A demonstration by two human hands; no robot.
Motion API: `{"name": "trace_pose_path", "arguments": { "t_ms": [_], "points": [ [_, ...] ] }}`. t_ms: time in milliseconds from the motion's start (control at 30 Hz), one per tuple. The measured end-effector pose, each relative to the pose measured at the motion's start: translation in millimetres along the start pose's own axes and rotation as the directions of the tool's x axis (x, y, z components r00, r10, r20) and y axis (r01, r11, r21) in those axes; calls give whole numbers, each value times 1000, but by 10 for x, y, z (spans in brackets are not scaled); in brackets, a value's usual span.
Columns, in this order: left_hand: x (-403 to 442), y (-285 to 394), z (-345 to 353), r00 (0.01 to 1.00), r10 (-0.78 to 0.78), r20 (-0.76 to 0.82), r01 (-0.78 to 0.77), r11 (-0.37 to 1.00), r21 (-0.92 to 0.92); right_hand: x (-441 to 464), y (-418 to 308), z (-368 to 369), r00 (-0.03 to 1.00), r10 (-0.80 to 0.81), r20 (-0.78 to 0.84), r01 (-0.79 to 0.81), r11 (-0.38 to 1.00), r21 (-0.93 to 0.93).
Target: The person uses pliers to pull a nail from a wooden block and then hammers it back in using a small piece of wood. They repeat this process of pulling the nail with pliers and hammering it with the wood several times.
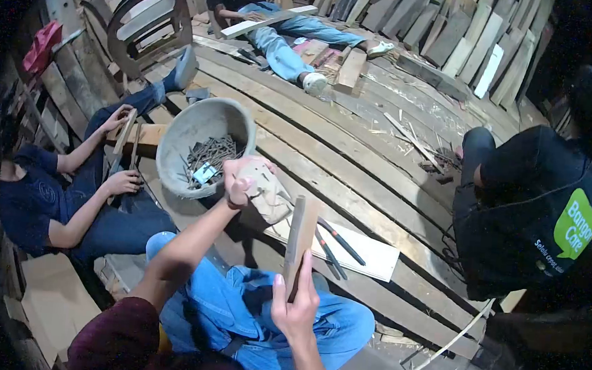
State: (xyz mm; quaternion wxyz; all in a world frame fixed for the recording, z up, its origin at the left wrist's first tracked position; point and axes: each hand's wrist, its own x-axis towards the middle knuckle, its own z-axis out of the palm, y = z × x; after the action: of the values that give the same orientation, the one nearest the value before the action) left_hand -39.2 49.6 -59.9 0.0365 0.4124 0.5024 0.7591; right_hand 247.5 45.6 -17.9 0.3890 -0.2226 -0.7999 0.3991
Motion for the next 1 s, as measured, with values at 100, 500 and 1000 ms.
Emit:
{"name": "trace_pose_path", "arguments": {
  "t_ms": [100, 500, 1000],
  "points": [
    [-156, -78, -193, 996, 9, 87, -23, 987, 161, -8, -274, 64, 968, 204, 146, -211, 977, 35],
    [-101, 711, -41, 991, -68, -115, 120, 836, 536, -98, -502, 354, 986, 49, 157, 19, 915, -403],
    [141, 521, 82, 893, -313, -324, 413, 858, 307, 169, -604, 460, 974, 168, 152, -109, 935, -336]
  ]
}}
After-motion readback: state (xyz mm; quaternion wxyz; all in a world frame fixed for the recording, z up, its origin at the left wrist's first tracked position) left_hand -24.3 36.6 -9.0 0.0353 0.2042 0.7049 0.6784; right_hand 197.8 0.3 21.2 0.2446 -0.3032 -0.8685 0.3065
